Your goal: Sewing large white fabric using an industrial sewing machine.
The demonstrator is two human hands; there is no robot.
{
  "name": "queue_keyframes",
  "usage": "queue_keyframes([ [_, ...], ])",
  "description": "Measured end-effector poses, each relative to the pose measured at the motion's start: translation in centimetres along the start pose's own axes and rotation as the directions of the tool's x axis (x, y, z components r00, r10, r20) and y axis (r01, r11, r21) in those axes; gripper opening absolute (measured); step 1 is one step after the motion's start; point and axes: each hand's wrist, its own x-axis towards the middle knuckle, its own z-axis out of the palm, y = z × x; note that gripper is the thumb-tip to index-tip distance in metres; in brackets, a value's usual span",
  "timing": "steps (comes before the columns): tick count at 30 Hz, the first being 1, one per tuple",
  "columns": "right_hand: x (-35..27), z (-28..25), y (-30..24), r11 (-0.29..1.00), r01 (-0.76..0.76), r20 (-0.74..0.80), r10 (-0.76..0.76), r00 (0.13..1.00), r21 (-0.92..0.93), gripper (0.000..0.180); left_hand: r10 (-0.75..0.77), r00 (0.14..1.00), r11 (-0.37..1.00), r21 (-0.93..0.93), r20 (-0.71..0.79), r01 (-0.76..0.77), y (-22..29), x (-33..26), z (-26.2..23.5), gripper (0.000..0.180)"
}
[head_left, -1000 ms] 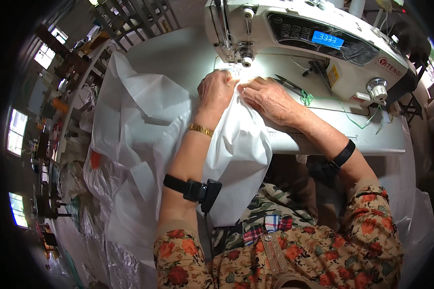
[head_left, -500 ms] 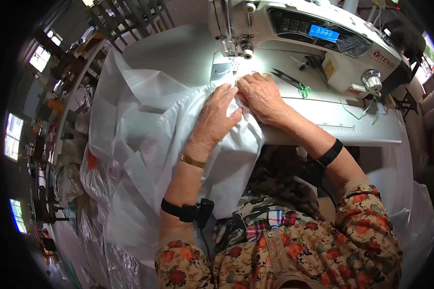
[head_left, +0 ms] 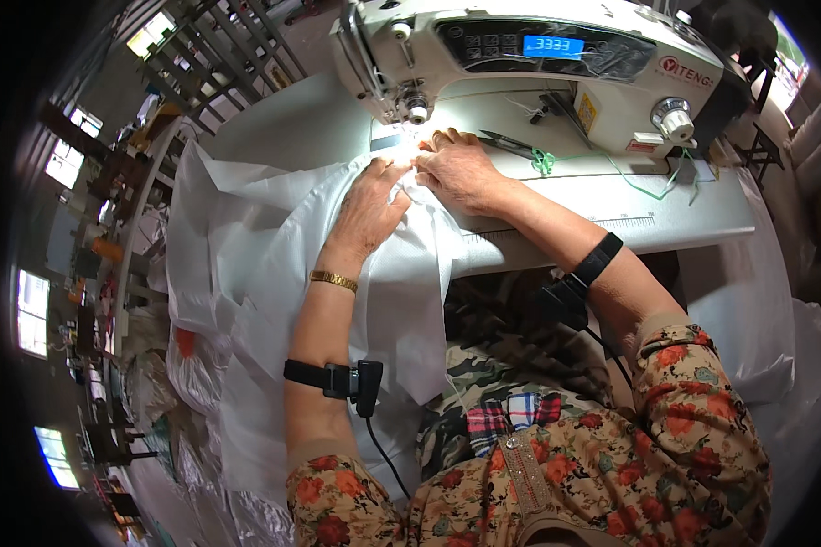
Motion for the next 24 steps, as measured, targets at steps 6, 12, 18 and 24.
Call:
queue_keyframes([
  [6, 0.1, 0.5, 1.7, 0.998, 0.041, 0.002, -0.041, 0.999, 0.047, 0.028, -0.019, 0.997, 0.999, 0.040, 0.078, 0.016, 0.0, 1.7, -0.8, 0.039],
  [12, 0.0, 1.0, 1.9, 0.996, 0.031, -0.007, -0.031, 0.999, 0.084, 0.023, -0.143, 0.981, 0.977, 0.176, 0.135, 0.118, 1.3, 2.5, -0.2, 0.036],
  [18, -0.3, 1.0, 2.3, 0.987, 0.036, -0.056, -0.027, 0.998, 0.156, 0.019, -0.115, 0.986, 0.989, 0.079, -0.122, 0.125, 1.7, 1.0, 2.7, 0.030],
  [24, -0.4, 1.1, 2.1, 0.986, 0.050, -0.100, -0.035, 0.994, 0.158, 0.018, -0.097, 0.977, 0.986, 0.113, -0.188, 0.119, 1.3, 0.8, 3.1, 0.029],
])
